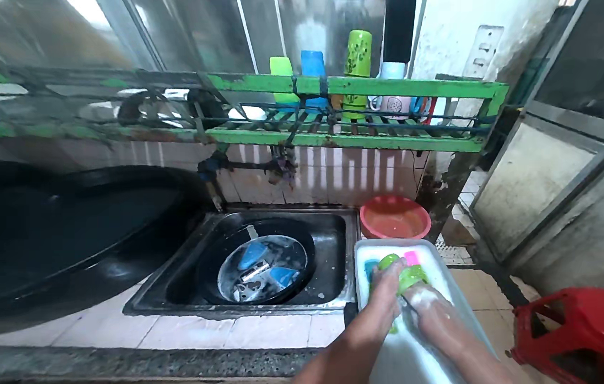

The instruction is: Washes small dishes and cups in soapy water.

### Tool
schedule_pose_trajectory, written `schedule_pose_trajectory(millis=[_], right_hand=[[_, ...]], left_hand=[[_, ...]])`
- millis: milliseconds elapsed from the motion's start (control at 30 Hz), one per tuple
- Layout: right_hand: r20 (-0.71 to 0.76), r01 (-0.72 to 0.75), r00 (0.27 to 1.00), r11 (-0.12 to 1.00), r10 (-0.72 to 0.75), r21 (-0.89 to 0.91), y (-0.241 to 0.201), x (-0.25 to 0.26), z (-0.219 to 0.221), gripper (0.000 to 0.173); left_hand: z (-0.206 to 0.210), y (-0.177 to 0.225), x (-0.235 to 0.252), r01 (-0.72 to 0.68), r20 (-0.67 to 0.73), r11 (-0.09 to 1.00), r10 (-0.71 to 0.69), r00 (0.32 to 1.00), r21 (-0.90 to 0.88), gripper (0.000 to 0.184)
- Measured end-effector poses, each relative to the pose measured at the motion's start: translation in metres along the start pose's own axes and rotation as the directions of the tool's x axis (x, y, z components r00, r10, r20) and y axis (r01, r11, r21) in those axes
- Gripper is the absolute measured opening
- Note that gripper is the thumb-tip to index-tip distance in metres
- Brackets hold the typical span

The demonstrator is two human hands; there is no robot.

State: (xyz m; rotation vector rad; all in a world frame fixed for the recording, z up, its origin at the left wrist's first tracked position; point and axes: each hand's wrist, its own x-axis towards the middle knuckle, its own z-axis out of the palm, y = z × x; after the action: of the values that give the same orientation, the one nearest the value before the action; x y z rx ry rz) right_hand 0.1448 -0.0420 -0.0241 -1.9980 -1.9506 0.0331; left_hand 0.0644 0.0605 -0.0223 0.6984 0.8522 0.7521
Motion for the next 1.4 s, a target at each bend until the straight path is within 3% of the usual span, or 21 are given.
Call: schedule_pose_trajectory(millis=[67, 133, 167, 200, 267, 333, 433, 500, 567, 633, 667, 733, 800, 900, 1000, 1067, 1100, 1133, 1200, 1300, 1400], right_hand=[[-0.013, 0.047, 0.999, 0.997, -0.046, 0.058, 0.013, -0.014, -0.003, 0.041], [-0.169, -0.073, 0.979, 0.970, 0.115, 0.233, 0.024, -0.026, -0.004, 0.040], [-0.278, -0.128, 0.934, 0.937, 0.224, 0.326, 0.026, -0.026, -0.006, 0.040], [-0.306, -0.191, 0.892, 0.890, 0.333, 0.413, 0.022, -0.023, -0.015, 0.043], [-0.272, -0.255, 0.865, 0.837, 0.421, 0.484, 0.012, -0.009, -0.028, 0.055], [-0.197, -0.336, 0.872, 0.842, 0.447, 0.422, 0.003, 0.005, -0.036, 0.053], [0.083, -0.600, 0.753, 0.630, 0.653, 0.493, 0.016, 0.022, -0.045, 0.052], [0.009, -0.556, 0.762, 0.647, 0.648, 0.521, 0.005, 0.016, -0.039, 0.051], [-0.262, -0.335, 0.839, 0.832, 0.477, 0.442, -0.020, 0.003, -0.026, 0.048], [-0.375, -0.223, 0.845, 0.888, 0.382, 0.403, -0.033, -0.001, -0.019, 0.048], [-0.305, -0.292, 0.836, 0.841, 0.456, 0.455, -0.032, 0.002, -0.024, 0.049], [-0.078, -0.478, 0.764, 0.643, 0.640, 0.599, -0.011, 0.014, -0.035, 0.052], [0.011, -0.506, 0.713, 0.503, 0.702, 0.700, 0.003, 0.018, -0.038, 0.050], [-0.101, -0.429, 0.744, 0.588, 0.660, 0.686, -0.011, 0.008, -0.032, 0.060], [-0.029, -0.433, 0.833, 0.683, 0.553, 0.588, -0.027, -0.026, -0.020, 0.061], [0.130, -0.414, 0.905, 0.765, 0.406, 0.493, -0.029, -0.051, -0.017, 0.057], [0.279, -0.433, 0.899, 0.781, 0.337, 0.451, -0.028, -0.058, -0.018, 0.057], [0.424, -0.445, 0.867, 0.793, 0.264, 0.417, -0.026, -0.060, -0.020, 0.059], [0.580, -0.434, 0.799, 0.820, 0.160, 0.373, -0.017, -0.057, -0.021, 0.063], [0.491, -0.490, 0.821, 0.801, 0.291, 0.344, -0.009, -0.032, -0.030, 0.066], [0.315, -0.540, 0.828, 0.811, 0.464, 0.226, 0.013, 0.003, -0.021, 0.070]], left_hand=[[-0.011, 0.013, 0.003, -0.079, 0.003, 0.996, 0.079, 0.997, 0.037, 0.065], [-0.019, 0.027, 0.006, -0.140, 0.037, 0.966, 0.136, 0.990, 0.216, 0.075], [-0.021, 0.030, 0.003, -0.171, 0.084, 0.909, 0.151, 0.985, 0.381, 0.079], [-0.019, 0.031, -0.004, -0.209, 0.153, 0.794, 0.148, 0.977, 0.571, 0.081], [-0.007, 0.020, -0.023, -0.321, 0.305, 0.430, 0.107, 0.946, 0.844, 0.069], [0.009, 0.013, -0.046, -0.399, 0.404, 0.134, -0.005, 0.915, 0.907, 0.064], [0.017, 0.010, -0.056, -0.452, 0.450, -0.030, -0.067, 0.891, 0.891, 0.071], [0.012, 0.014, -0.052, -0.435, 0.434, -0.018, -0.036, 0.900, 0.900, 0.064], [0.005, 0.023, -0.046, -0.388, 0.389, 0.021, -0.023, 0.921, 0.921, 0.050], [-0.004, 0.025, -0.044, -0.398, 0.398, 0.010, -0.016, 0.917, 0.917, 0.048], [-0.005, 0.024, -0.047, -0.442, 0.442, -0.008, -0.005, 0.897, 0.897, 0.052], [-0.001, 0.023, -0.057, -0.505, 0.504, -0.034, -0.016, 0.863, 0.863, 0.068], [0.004, 0.023, -0.064, -0.540, 0.540, -0.055, -0.027, 0.841, 0.840, 0.071], [-0.008, 0.034, -0.053, -0.534, 0.535, -0.042, 0.105, 0.838, 0.845, 0.066], [-0.040, 0.063, -0.019, -0.436, 0.389, 0.082, 0.330, 0.860, 0.896, 0.069], [-0.073, 0.085, 0.011, -0.394, 0.226, 0.279, 0.484, 0.846, 0.875, 0.077], [-0.093, 0.096, 0.024, -0.354, 0.132, 0.352, 0.522, 0.843, 0.866, 0.081], [-0.114, 0.106, 0.034, -0.288, 0.030, 0.397, 0.543, 0.839, 0.872, 0.083], [-0.159, 0.121, 0.050, -0.150, -0.125, 0.416, 0.564, 0.816, 0.897, 0.081], [-0.208, 0.135, 0.055, 0.076, -0.282, 0.369, 0.545, 0.790, 0.926, 0.074], [-0.215, 0.139, 0.054, 0.120, -0.258, 0.285, 0.516, 0.817, 0.951, 0.063]])
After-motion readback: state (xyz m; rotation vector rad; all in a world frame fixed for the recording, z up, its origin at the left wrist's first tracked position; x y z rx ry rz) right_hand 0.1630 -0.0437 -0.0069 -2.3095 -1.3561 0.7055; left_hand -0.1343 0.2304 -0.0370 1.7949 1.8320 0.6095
